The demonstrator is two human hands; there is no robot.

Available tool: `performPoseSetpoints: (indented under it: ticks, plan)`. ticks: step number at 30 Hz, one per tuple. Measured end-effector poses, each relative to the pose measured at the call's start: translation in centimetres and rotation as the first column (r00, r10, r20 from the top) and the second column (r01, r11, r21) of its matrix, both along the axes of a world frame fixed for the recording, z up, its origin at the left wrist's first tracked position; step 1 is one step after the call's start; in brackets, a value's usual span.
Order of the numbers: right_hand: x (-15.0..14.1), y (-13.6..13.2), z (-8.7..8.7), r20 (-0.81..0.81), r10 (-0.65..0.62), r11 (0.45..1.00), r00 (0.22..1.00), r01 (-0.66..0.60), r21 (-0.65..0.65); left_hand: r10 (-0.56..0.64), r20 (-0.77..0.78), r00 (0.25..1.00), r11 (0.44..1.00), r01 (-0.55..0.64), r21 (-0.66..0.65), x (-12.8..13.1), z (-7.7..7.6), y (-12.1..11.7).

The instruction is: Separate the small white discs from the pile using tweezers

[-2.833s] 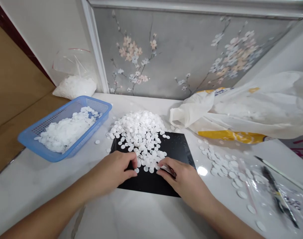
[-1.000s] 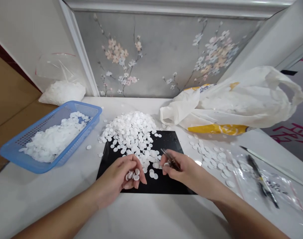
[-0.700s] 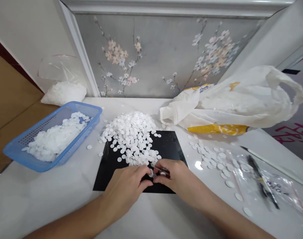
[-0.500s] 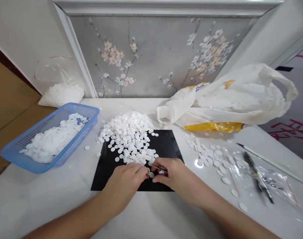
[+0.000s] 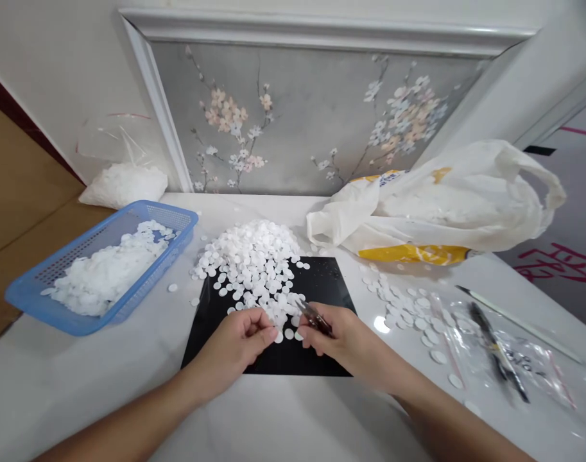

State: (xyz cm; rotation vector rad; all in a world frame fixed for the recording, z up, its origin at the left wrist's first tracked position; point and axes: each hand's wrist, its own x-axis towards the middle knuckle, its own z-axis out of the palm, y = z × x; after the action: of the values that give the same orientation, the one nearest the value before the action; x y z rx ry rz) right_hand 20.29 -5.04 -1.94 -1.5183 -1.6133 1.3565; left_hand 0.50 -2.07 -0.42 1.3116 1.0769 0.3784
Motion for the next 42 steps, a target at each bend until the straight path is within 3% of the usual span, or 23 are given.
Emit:
performPoseSetpoints:
  ticks: [2, 4, 10, 15, 20, 23, 26, 30, 34, 38, 42]
  plan:
    - [0.1, 0.1, 0.3, -0.127, -0.007, 0.995, 0.992, -0.006, -0.104, 0.017, 0.076, 0.997, 0.991, -0.007, -0.131, -0.1, 0.1, 0.1]
    - [0.2, 0.1, 0.6, -0.147, -0.016, 0.992, 0.989, -0.002, -0.122, 0.054, 0.162, 0.985, 0.974, -0.016, -0.226, -0.2, 0.2, 0.1]
    - [-0.6, -0.3, 0.3, 0.082, 0.008, 0.999, 0.997, -0.013, 0.049, 0.191, 0.334, 0.923, 0.941, -0.076, -0.330, -0.6, 0.3, 0.3]
    - [-0.9, -0.6, -0.3, 0.182, 0.018, 0.991, 0.983, -0.042, 0.128, 0.224, 0.317, 0.922, 0.937, -0.115, -0.329, -0.7, 0.1, 0.6]
    - [-0.9, -0.6, -0.5, 0.337, 0.046, 0.947, 0.940, -0.148, 0.284, 0.109, 0.143, 0.984, 0.972, -0.076, -0.221, -0.5, -0.1, 0.4]
    - [-1.1, -0.5, -0.7, 0.334, 0.008, 0.930, 0.943, -0.130, 0.344, 0.048, 0.091, 0.995, 0.993, -0.038, -0.108, -0.4, -0.2, 0.2]
    - [-1.3, -0.3, -0.6, 0.275, -0.080, 0.957, 0.958, -0.003, 0.291, 0.001, 0.058, 0.998, 1.000, 0.001, -0.028, -0.3, -0.4, 0.0]
    - [-1.7, -0.4, -0.2, 0.117, -0.143, 0.980, 0.983, 0.124, 0.154, -0.062, 0.088, 0.994, 0.991, 0.072, -0.114, -0.2, -0.6, -0.5]
    - [-2.1, -0.8, -0.2, 0.064, -0.143, 0.977, 0.988, 0.130, 0.170, 0.014, 0.167, 0.986, 0.962, 0.033, -0.273, 0.0, -0.6, -0.8]
    - [-2.2, -1.1, -0.1, 0.041, -0.094, 0.986, 0.995, 0.088, 0.141, 0.074, 0.217, 0.973, 0.941, 0.004, -0.340, -0.1, -0.6, -0.7]
    - [-2.1, -0.9, 0.1, -0.134, -0.134, 0.991, 0.982, 0.130, -0.036, 0.107, 0.220, 0.970, 0.928, -0.018, -0.372, -0.1, -0.6, -0.6]
